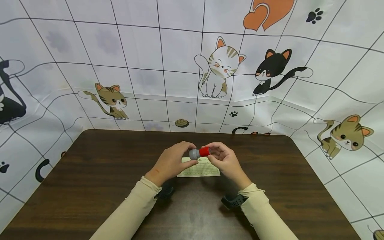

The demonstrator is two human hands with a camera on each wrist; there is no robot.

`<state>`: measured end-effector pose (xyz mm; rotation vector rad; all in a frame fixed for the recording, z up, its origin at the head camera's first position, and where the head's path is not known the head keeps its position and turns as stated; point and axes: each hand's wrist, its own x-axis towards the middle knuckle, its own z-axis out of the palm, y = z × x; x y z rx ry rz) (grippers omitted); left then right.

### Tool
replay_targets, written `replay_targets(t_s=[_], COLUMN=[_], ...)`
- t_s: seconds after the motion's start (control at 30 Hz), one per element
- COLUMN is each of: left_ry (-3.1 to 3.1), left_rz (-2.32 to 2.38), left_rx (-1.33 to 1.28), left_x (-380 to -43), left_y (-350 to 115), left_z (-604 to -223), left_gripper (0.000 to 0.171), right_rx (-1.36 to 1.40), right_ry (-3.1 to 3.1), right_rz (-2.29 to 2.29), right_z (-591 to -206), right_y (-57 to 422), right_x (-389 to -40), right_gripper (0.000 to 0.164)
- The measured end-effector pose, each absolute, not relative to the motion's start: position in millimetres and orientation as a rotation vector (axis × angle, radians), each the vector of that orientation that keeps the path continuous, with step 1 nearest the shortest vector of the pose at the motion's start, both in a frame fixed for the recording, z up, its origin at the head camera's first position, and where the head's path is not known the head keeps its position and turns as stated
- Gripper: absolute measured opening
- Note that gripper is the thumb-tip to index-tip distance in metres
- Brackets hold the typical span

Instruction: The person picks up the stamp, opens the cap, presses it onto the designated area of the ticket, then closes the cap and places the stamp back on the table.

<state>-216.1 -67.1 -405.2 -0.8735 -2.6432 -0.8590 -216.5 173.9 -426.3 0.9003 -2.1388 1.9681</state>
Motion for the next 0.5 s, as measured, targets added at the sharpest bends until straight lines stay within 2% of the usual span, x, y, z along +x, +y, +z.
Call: replay_targets(t_s=[0.33,0.5], left_ry=[-2.642,-2.635], left_rz=[-0.798,-0.744], left_rx=[-0.870,-0.874], left_x=[-216.2,-217.0], left_y=[-69.6,-70.3], left_z=[-405.8,-407.1], left_gripper=[0.044,0.044], right_rx=[0.877,0.893], right_ry=[-2.383,-2.427], right_rz=[1.435,1.214], right_z=[-423.2,-420.7], right_y=[177.4,179.3], right_x=[-216.0,-215.4], right_gripper=[0.040,0.038])
